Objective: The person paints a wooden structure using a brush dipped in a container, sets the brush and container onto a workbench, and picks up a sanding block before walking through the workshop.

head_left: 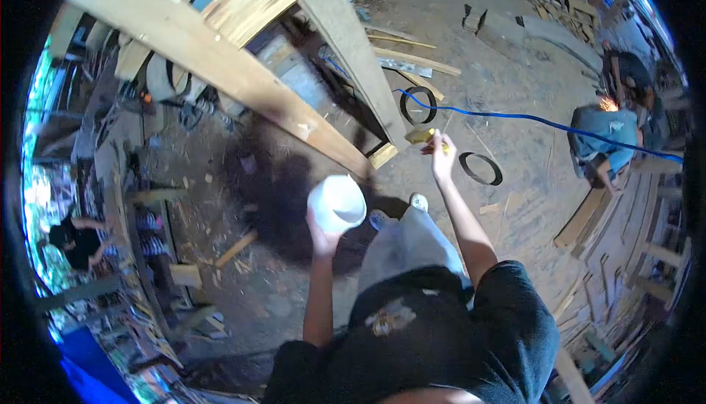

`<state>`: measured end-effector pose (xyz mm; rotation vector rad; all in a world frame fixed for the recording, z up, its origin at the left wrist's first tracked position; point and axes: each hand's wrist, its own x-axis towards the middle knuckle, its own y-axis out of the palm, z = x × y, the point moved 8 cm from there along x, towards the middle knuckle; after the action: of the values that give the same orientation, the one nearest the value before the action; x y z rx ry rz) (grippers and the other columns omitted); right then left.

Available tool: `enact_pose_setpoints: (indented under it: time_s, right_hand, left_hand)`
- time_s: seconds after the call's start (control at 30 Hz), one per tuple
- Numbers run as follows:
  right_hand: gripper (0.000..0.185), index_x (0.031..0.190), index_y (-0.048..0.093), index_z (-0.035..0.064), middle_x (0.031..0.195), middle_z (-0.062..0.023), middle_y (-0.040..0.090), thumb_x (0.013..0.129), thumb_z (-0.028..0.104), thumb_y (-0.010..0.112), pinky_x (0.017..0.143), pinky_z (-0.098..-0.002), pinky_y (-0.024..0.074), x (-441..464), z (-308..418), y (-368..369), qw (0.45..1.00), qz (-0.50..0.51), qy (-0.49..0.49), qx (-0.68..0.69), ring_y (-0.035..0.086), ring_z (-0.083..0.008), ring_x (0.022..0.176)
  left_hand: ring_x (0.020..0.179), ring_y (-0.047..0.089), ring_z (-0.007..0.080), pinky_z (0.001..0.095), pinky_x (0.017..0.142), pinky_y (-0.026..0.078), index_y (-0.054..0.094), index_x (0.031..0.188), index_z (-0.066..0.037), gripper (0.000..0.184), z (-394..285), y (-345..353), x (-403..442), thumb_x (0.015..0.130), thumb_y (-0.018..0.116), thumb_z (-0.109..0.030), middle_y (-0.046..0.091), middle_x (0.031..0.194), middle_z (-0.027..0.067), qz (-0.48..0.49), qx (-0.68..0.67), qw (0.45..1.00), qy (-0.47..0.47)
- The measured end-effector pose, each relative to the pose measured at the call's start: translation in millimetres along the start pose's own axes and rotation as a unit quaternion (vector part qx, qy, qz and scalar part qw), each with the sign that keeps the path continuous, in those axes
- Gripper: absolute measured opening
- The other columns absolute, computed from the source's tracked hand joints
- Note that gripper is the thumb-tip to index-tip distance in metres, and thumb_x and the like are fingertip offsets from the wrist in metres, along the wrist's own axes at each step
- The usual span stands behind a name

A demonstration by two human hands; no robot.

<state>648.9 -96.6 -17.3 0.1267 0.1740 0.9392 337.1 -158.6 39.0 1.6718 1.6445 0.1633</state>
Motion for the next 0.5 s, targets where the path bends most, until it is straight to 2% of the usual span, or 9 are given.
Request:
enact_pose_setpoints:
  time_s: [0.03,0.1,0.17,0.2,0.23,0.27,0.37,0.4,0.5]
  right_hand:
    - [0.032,0.071,0.048,0.0015,0.062,-0.0063,0.051,0.088,0.029,0.047,0.046,-0.0265,0.0473,12,-33,9,1.000,0.006,0.007,-0.007,0.055,-0.0149,0.049]
    - [0.030,0.071,0.048,0.0023,0.064,-0.0054,0.051,0.088,0.027,0.047,0.048,-0.0265,0.0479,37,-96,32,0.999,0.007,0.021,-0.039,0.056,-0.0144,0.054]
    - [0.028,0.071,0.049,0.0032,0.065,-0.0034,0.050,0.089,0.025,0.047,0.050,-0.0238,0.0460,56,-129,63,0.998,0.011,0.057,-0.022,0.053,-0.0114,0.055]
    - [0.029,0.074,0.053,0.0031,0.061,-0.0014,0.052,0.089,0.026,0.045,0.047,-0.0224,0.0403,66,-104,81,0.995,-0.019,-0.053,-0.078,0.048,-0.0076,0.053]
    - [0.029,0.070,0.048,0.0037,0.062,-0.0005,0.047,0.089,0.025,0.046,0.047,-0.0211,0.0371,71,-101,93,0.999,-0.018,-0.022,-0.028,0.043,-0.0068,0.051]
    - [0.028,0.070,0.048,0.0046,0.063,-0.0013,0.050,0.089,0.025,0.045,0.046,-0.0208,0.0368,76,-86,105,1.000,-0.022,-0.013,0.008,0.044,-0.0065,0.051]
    - [0.029,0.067,0.043,0.0041,0.063,-0.0042,0.049,0.089,0.023,0.044,0.048,-0.0245,0.0386,72,-12,127,0.980,-0.035,-0.031,0.193,0.046,-0.0102,0.053]
    - [0.029,0.066,0.041,0.0036,0.065,-0.0085,0.050,0.090,0.021,0.043,0.049,-0.0263,0.0401,67,19,128,0.965,-0.018,-0.108,0.238,0.048,-0.0141,0.052]
    - [0.031,0.066,0.038,0.0021,0.072,-0.0166,0.052,0.090,0.021,0.040,0.054,-0.0303,0.0463,53,73,136,0.944,0.031,-0.195,0.265,0.053,-0.0208,0.059]
  left_hand:
    - [0.117,0.037,0.0292,0.0503,0.092,0.035,0.034,0.127,-0.014,0.060,4,-4,-1,0.082,0.032,-0.054,0.037,0.127,0.0082,0.022,-0.030,0.999,-0.003]
    - [0.117,0.036,0.0297,0.0484,0.095,0.033,0.031,0.128,-0.013,0.062,17,-30,3,0.082,0.034,-0.054,0.037,0.127,0.0083,-0.012,-0.023,0.999,-0.032]
    - [0.115,0.037,0.0299,0.0502,0.095,0.031,0.029,0.129,-0.013,0.065,7,-28,-1,0.080,0.037,-0.055,0.037,0.125,0.0093,-0.043,0.268,0.961,0.049]
    - [0.115,0.037,0.0299,0.0502,0.095,0.031,0.029,0.129,-0.013,0.065,14,-37,5,0.080,0.037,-0.055,0.037,0.125,0.0093,-0.040,0.273,0.960,0.049]
    - [0.115,0.037,0.0301,0.0506,0.095,0.031,0.028,0.130,-0.013,0.068,36,-54,5,0.079,0.038,-0.057,0.037,0.125,0.0098,-0.059,0.131,0.989,-0.039]
    - [0.114,0.038,0.0303,0.0511,0.095,0.031,0.027,0.130,-0.013,0.070,56,-66,-2,0.078,0.039,-0.058,0.037,0.125,0.0103,-0.084,-0.016,0.988,-0.126]
    - [0.112,0.043,0.0299,0.0495,0.090,0.036,0.028,0.129,-0.010,0.074,74,-74,-17,0.076,0.041,-0.060,0.039,0.125,0.0104,-0.120,0.004,0.976,-0.182]
    - [0.109,0.045,0.0324,0.0503,0.089,0.038,0.028,0.129,-0.009,0.074,79,-69,-19,0.076,0.043,-0.059,0.041,0.123,0.0113,-0.103,-0.011,0.973,-0.207]
    - [0.109,0.046,0.0335,0.0514,0.088,0.038,0.028,0.129,-0.009,0.075,104,-75,-20,0.076,0.044,-0.059,0.042,0.122,0.0113,-0.096,-0.035,0.962,-0.251]
